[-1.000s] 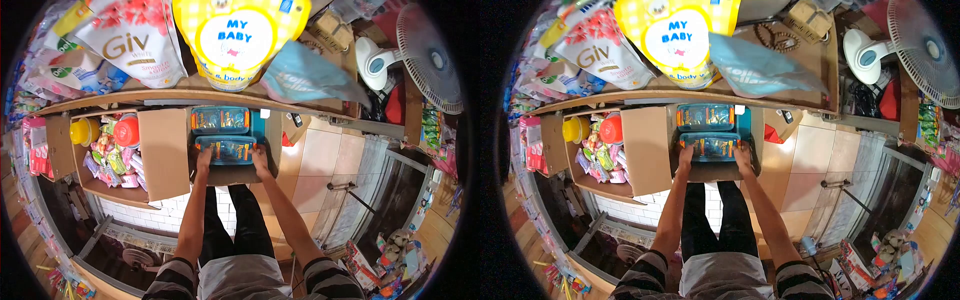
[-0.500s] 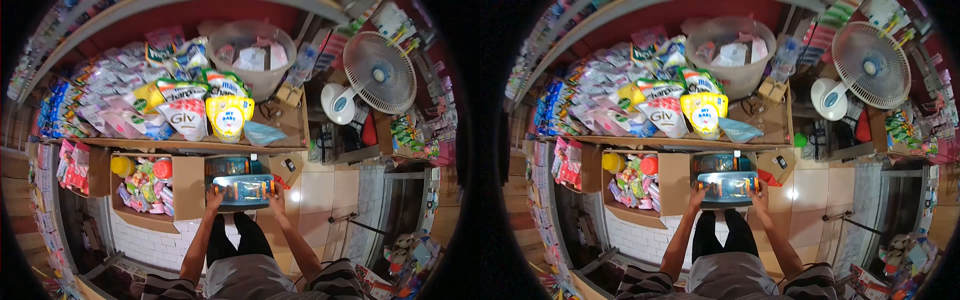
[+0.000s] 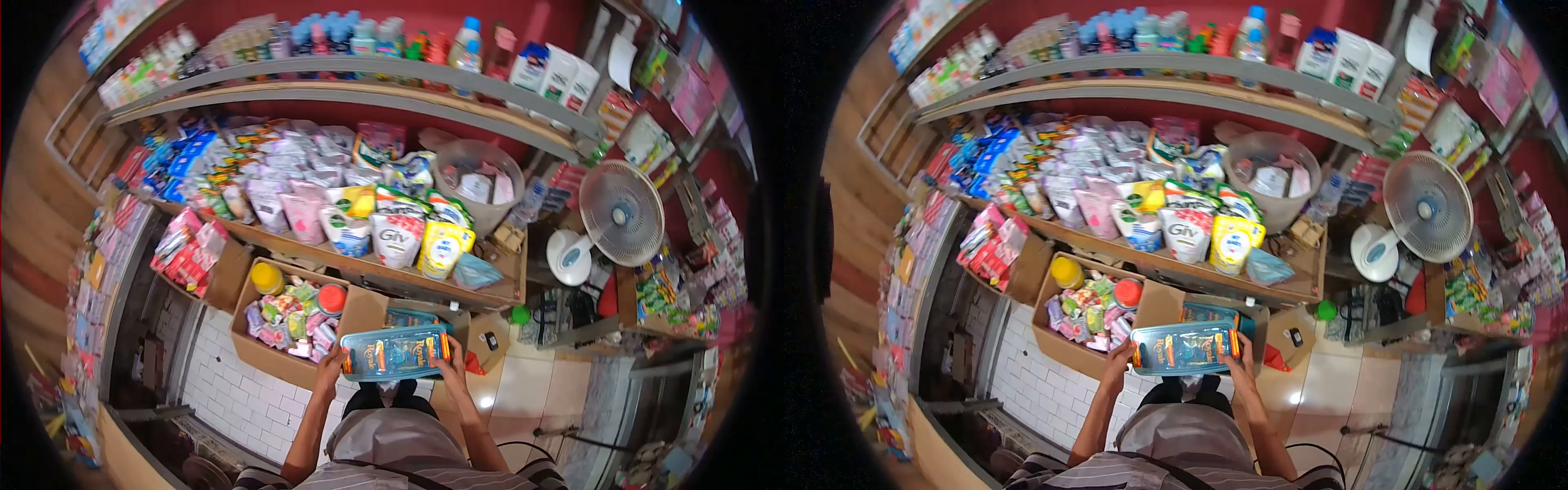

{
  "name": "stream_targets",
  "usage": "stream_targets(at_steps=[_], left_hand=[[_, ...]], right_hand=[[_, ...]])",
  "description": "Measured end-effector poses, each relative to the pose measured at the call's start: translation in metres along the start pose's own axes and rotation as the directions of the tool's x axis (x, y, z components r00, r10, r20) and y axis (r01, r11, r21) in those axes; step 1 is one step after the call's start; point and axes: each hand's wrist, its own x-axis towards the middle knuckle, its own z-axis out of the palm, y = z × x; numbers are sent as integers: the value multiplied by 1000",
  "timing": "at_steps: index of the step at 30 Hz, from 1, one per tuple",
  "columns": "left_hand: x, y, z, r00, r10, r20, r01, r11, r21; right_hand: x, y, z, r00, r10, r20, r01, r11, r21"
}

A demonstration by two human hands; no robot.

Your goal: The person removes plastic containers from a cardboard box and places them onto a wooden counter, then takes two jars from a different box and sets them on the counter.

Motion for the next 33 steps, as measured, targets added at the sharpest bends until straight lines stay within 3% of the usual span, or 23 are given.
stream_targets(at_steps=[3, 4, 7, 11, 18, 22, 33], left_hand=[[-15, 6, -45, 997, -63, -52, 64, 997, 33], [-16, -1, -59, 998, -24, -65, 22, 999, -24], [-36, 6, -89, 982, -47, -185, 44, 999, -22], [-57, -6, -118, 967, 27, -255, -95, 961, -258], [-111, -18, -122, 927, -19, -375, -198, 823, -533], [-150, -24, -102, 897, -77, -435, -243, 737, -631], [-245, -92, -59, 730, -202, -653, -465, 554, -691]], right_hand=[[0, -8, 36, 993, 81, 86, -85, 995, 46], [2, -8, 46, 984, 135, 116, -143, 987, 70], [13, 9, 74, 972, 54, 230, -82, 990, 114], [9, -22, 118, 920, 94, 380, -150, 982, 119], [12, -36, 152, 779, 86, 621, -172, 982, 80], [8, -50, 158, 653, 199, 731, -288, 958, -3], [-18, -29, 189, 281, 376, 883, -313, 906, -286]])
